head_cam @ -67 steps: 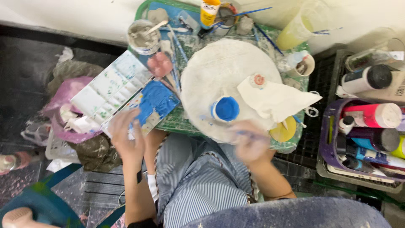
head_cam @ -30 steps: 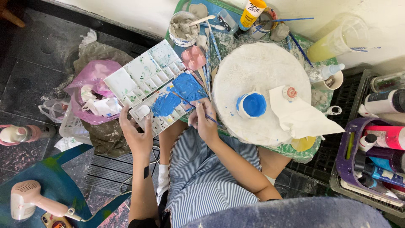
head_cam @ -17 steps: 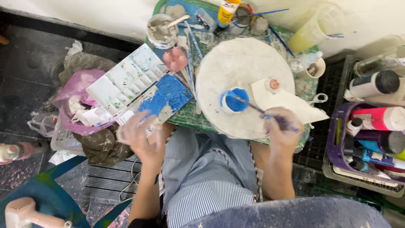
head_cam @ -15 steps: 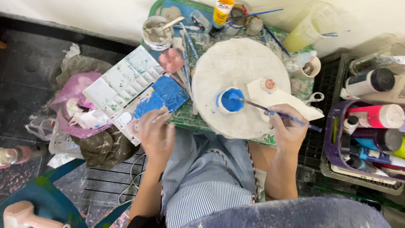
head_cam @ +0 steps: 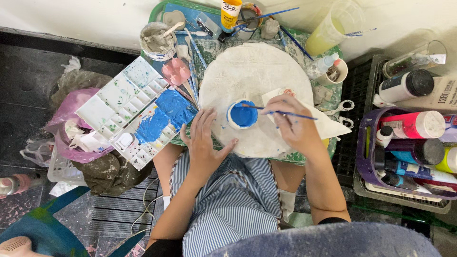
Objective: The person paints the inside of a small blue ceramic cup using a paintbrush. They dip the brush into a palette of blue paint and apply it to the interior of the cup.
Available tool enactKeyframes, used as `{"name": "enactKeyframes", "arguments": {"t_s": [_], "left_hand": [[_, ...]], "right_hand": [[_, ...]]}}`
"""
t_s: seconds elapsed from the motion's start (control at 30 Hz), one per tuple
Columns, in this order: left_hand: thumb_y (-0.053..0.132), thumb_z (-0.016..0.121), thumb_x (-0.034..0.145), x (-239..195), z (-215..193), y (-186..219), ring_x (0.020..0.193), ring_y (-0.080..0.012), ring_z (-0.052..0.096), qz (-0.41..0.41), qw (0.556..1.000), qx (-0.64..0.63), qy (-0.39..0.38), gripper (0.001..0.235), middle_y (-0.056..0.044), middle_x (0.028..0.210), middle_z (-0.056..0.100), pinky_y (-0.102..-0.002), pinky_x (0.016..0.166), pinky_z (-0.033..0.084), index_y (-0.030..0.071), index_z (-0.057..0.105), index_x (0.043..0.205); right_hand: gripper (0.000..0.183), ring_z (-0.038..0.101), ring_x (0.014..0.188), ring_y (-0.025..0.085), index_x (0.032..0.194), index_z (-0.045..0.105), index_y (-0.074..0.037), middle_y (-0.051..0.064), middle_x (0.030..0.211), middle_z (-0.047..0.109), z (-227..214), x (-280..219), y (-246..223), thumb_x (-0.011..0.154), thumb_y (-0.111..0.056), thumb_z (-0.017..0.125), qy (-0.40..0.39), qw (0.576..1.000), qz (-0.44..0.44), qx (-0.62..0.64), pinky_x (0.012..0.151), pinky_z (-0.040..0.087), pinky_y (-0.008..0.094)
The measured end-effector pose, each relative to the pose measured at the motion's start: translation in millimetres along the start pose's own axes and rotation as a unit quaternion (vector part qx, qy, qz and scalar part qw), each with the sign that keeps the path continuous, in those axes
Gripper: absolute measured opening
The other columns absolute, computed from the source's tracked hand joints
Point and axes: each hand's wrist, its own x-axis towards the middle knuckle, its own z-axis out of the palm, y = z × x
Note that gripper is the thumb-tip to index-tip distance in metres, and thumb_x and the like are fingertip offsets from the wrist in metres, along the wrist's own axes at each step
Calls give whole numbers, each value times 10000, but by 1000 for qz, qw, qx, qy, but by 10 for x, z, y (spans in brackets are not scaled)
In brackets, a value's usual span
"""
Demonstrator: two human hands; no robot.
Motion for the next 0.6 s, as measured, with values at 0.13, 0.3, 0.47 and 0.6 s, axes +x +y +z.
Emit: {"name": "enactKeyframes", "arguments": {"t_s": [0.13, 0.3, 0.47, 0.6], "left_hand": [[456, 844, 782, 38, -44, -86, 1504, -289, 388, -3, 1000, 1, -26, 867, -81, 1560, 498, -571, 1216, 116, 86, 464, 1468], [443, 837, 786, 98, -61, -171, 1530, -322, 348, 5, 999, -25, -47, 861, -72, 1572, 492, -561, 1208, 131, 81, 451, 1465], [447, 843, 766, 121, -54, -216, 1531, -321, 334, 0, 998, -27, -58, 873, -74, 1570, 489, -558, 1202, 135, 93, 458, 1465], [443, 848, 762, 138, -77, -205, 1534, -322, 326, -6, 997, -34, -64, 870, -75, 1566, 489, -560, 1203, 125, 101, 463, 1463]], "right_hand": [[220, 575, 773, 137, 1048, 706, -32, 87, 1090, 635, -115, -12, -12, 961, 71, 533, 18, 1000, -2, 13, 675, 478, 262], [209, 615, 796, 140, 1055, 710, -22, 90, 1075, 653, 23, 17, 10, 926, 75, 577, -9, 1000, -28, -3, 688, 497, 273], [259, 625, 777, 123, 1057, 705, -40, 82, 1081, 686, -37, 85, 2, 896, 86, 546, 28, 999, 0, 26, 693, 525, 266], [221, 635, 838, 144, 1053, 711, -38, 87, 1083, 681, -74, 75, -9, 929, 88, 578, 12, 999, -35, -27, 732, 525, 286]]}}
